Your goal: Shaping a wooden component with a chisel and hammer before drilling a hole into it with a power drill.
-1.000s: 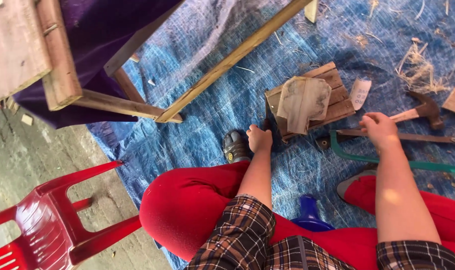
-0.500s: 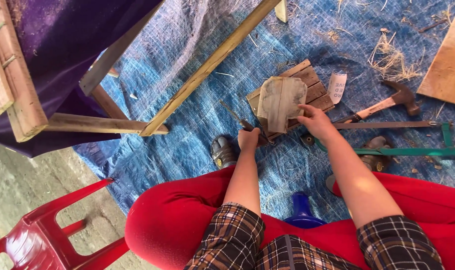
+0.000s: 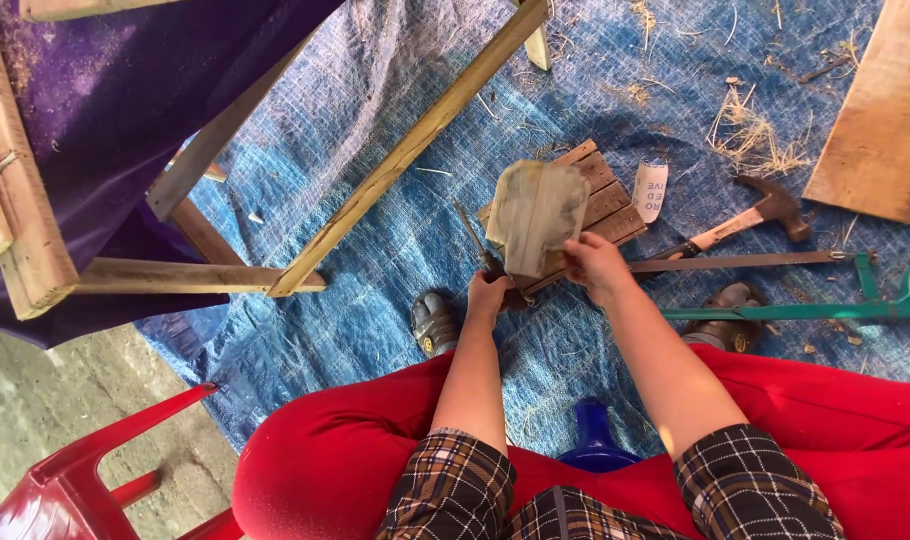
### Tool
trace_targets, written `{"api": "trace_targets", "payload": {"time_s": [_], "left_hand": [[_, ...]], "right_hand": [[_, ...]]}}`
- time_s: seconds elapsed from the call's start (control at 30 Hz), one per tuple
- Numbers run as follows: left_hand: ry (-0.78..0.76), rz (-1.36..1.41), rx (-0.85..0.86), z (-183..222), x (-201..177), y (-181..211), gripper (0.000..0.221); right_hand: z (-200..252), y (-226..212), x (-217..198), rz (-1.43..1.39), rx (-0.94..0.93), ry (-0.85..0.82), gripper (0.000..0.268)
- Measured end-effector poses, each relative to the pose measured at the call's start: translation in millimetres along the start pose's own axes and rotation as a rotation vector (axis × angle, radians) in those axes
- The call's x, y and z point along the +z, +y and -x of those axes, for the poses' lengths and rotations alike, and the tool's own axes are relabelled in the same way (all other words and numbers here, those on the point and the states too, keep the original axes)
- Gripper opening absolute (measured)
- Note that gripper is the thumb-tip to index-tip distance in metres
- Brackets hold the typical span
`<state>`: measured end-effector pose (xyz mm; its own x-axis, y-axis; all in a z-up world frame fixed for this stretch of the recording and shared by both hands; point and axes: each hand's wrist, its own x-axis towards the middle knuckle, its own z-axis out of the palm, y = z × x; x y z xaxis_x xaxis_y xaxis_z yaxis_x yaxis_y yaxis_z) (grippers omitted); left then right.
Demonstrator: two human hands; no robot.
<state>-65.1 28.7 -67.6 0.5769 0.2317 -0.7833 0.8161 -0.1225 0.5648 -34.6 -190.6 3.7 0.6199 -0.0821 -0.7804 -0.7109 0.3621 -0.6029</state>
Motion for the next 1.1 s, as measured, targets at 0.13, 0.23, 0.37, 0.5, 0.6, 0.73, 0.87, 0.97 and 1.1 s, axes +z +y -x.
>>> {"api": "trace_targets", "payload": {"time_s": [0.13, 0.23, 0.37, 0.5, 0.6, 0.73, 0.87, 0.97, 1.1], "left_hand": [[-0.037, 0.101, 0.001, 19, -6, 11, 0.065], [0.001, 0.136, -0.021, 30, 0, 19, 0.065], [0.023, 0.198, -0.041, 48, 0, 35, 0.072], [0.052, 0.211, -0.062, 34, -2, 21, 0.073], [0.054, 0.272, -0.063, 46, -1, 27, 0.073], [0.06, 0.298, -0.048, 34, -1, 17, 0.072], [0.051, 0.307, -0.05, 44, -1, 21, 0.072], [0.058, 0.282, -0.053, 46, 1, 21, 0.075], [0.109, -0.116, 0.032, 43, -1, 25, 0.071]], "right_hand": [[-3, -42, -34, -0.465, -0.122, -0.126, 0.013], [-1, -85, -62, -0.561, -0.276, -0.099, 0.01], [21, -122, -81, -0.767, -0.488, -0.283, 0.02], [16, -122, -91, -0.768, -0.576, -0.513, 0.027], [15, -117, -89, -0.789, -0.587, -0.559, 0.029], [25, -119, -76, -0.78, -0.614, -0.559, 0.028], [38, -123, -71, -0.776, -0.596, -0.582, 0.026], [40, -122, -70, -0.774, -0.589, -0.589, 0.024], [42, -124, -70, -0.762, -0.586, -0.58, 0.023]]}}
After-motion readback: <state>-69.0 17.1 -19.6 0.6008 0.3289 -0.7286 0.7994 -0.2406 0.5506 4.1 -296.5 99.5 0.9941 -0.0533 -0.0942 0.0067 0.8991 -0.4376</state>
